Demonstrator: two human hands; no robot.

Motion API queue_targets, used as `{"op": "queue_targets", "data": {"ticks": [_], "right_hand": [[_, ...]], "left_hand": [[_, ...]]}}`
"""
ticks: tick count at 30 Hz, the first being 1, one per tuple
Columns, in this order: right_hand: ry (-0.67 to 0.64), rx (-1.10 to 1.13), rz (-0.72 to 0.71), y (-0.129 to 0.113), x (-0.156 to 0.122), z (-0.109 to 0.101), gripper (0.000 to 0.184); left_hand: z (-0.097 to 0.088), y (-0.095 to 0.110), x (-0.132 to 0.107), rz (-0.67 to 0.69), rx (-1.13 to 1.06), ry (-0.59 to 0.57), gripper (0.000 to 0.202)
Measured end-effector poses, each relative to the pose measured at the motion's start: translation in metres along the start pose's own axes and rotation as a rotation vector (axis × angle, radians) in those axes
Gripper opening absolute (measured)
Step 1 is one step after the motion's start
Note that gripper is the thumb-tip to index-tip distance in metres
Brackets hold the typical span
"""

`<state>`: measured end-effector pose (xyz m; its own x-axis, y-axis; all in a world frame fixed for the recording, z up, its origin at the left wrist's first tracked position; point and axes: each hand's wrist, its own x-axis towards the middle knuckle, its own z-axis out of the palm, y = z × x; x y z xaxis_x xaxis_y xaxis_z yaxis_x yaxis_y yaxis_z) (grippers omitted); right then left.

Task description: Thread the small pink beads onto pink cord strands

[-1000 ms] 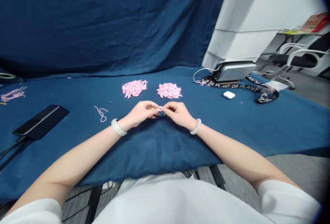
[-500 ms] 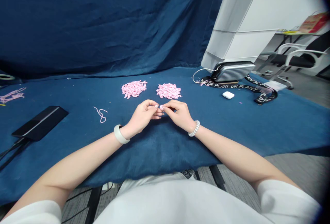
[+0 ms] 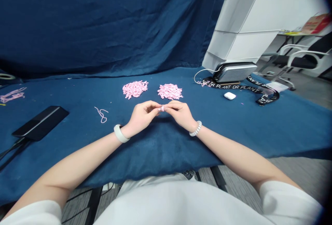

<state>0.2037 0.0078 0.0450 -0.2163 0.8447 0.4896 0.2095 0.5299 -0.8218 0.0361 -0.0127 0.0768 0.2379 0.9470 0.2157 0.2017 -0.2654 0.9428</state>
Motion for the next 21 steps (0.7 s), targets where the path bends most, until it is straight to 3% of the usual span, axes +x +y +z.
{"op": "queue_targets", "data": {"ticks": [11,21], "right_hand": [[-0.036,0.085,0.047,-0.0014,0.0,0.0006,0.019],[-0.004,0.204,0.173,-0.0007,0.0019,-0.0011,0.02]], "left_hand": [[-0.0029,-0.002,-0.0004,0.087,0.197,0.003,0.022],[-0.0051,-0.0071,0.0043,0.059,0.026,0.043,0.024]]}}
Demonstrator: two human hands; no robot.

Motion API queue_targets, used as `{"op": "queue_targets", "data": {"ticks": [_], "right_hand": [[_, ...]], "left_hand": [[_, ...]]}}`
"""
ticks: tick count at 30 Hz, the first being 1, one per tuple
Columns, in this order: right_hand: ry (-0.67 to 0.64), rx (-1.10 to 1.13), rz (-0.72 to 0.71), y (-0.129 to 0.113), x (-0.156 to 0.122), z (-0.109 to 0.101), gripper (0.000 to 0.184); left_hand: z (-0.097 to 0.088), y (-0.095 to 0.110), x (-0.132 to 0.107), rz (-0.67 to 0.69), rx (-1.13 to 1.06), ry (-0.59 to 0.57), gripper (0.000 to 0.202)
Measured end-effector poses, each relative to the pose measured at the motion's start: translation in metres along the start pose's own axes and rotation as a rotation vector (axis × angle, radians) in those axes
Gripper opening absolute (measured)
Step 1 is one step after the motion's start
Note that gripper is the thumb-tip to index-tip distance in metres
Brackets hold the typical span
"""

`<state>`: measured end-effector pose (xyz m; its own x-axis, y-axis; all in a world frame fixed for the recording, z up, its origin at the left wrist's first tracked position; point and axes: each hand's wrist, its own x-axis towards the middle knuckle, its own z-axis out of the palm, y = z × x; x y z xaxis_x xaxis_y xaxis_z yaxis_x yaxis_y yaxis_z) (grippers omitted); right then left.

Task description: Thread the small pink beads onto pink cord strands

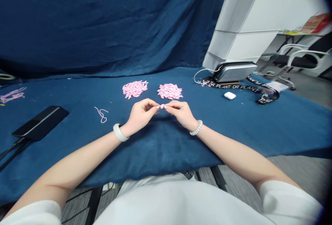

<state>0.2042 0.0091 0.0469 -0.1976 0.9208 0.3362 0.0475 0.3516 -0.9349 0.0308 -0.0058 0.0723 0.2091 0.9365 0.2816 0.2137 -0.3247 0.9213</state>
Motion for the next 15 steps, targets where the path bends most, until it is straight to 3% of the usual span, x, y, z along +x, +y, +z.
{"op": "queue_targets", "data": {"ticks": [4,7,11,15], "right_hand": [[0.009,0.027,0.044,0.0018,0.0006,0.0005,0.022],[-0.061,0.064,0.091,0.0004,0.0009,-0.0015,0.026],[-0.232,0.109,0.116,-0.005,0.0013,-0.004,0.033],[-0.271,-0.013,0.108,-0.0074,0.0011,-0.0022,0.03]], "left_hand": [[-0.0005,-0.0041,0.003,-0.045,-0.114,0.01,0.027],[-0.0004,-0.0047,0.0032,-0.068,-0.129,-0.007,0.027],[-0.0003,-0.0035,0.0022,-0.054,-0.041,-0.063,0.027],[-0.0012,-0.0028,0.0022,0.004,0.127,-0.112,0.024]]}}
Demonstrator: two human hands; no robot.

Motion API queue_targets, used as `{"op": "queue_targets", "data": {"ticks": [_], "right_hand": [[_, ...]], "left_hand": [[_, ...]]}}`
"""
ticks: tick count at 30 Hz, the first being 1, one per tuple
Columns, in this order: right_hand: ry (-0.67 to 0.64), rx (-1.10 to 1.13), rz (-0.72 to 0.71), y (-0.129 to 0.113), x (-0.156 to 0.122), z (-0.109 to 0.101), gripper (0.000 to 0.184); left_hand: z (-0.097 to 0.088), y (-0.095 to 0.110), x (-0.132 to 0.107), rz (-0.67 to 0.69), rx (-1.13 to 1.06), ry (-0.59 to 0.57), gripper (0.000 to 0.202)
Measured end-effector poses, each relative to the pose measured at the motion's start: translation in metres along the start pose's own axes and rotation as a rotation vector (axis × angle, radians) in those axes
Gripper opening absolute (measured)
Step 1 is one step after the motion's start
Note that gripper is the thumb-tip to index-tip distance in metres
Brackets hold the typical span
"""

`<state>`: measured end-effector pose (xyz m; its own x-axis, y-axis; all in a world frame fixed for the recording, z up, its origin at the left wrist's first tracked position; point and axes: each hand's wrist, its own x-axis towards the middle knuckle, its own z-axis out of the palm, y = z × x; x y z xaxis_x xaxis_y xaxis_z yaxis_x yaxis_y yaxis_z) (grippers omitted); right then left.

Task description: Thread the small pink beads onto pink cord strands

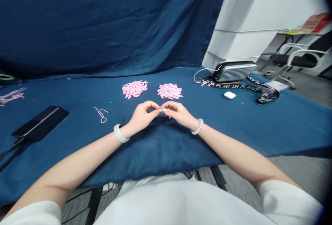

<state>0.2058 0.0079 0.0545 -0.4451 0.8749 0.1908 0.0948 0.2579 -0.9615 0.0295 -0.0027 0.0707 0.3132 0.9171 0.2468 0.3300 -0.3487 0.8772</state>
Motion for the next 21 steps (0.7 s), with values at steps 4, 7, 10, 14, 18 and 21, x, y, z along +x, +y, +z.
{"op": "queue_targets", "data": {"ticks": [4,7,10,14,18,21], "right_hand": [[0.037,-0.167,-0.005,0.003,0.0,0.001,0.032],[0.069,-0.214,-0.012,0.004,-0.001,0.001,0.033],[0.063,-0.195,-0.027,0.004,-0.002,0.003,0.035],[0.059,-0.079,0.019,0.01,0.0,0.008,0.034],[0.092,-0.12,0.105,0.024,0.004,0.013,0.043],[0.097,-0.209,0.103,0.031,0.006,0.014,0.043]], "left_hand": [[-0.001,-0.002,0.0,0.051,0.095,0.008,0.021],[0.001,-0.005,0.0,0.062,0.101,0.003,0.02],[0.002,-0.009,0.001,0.064,0.079,-0.002,0.02],[-0.009,-0.013,0.012,0.095,0.032,0.079,0.02],[-0.045,-0.02,0.048,0.167,0.218,0.368,0.021],[-0.077,-0.035,0.081,0.165,0.499,0.655,0.024]]}}
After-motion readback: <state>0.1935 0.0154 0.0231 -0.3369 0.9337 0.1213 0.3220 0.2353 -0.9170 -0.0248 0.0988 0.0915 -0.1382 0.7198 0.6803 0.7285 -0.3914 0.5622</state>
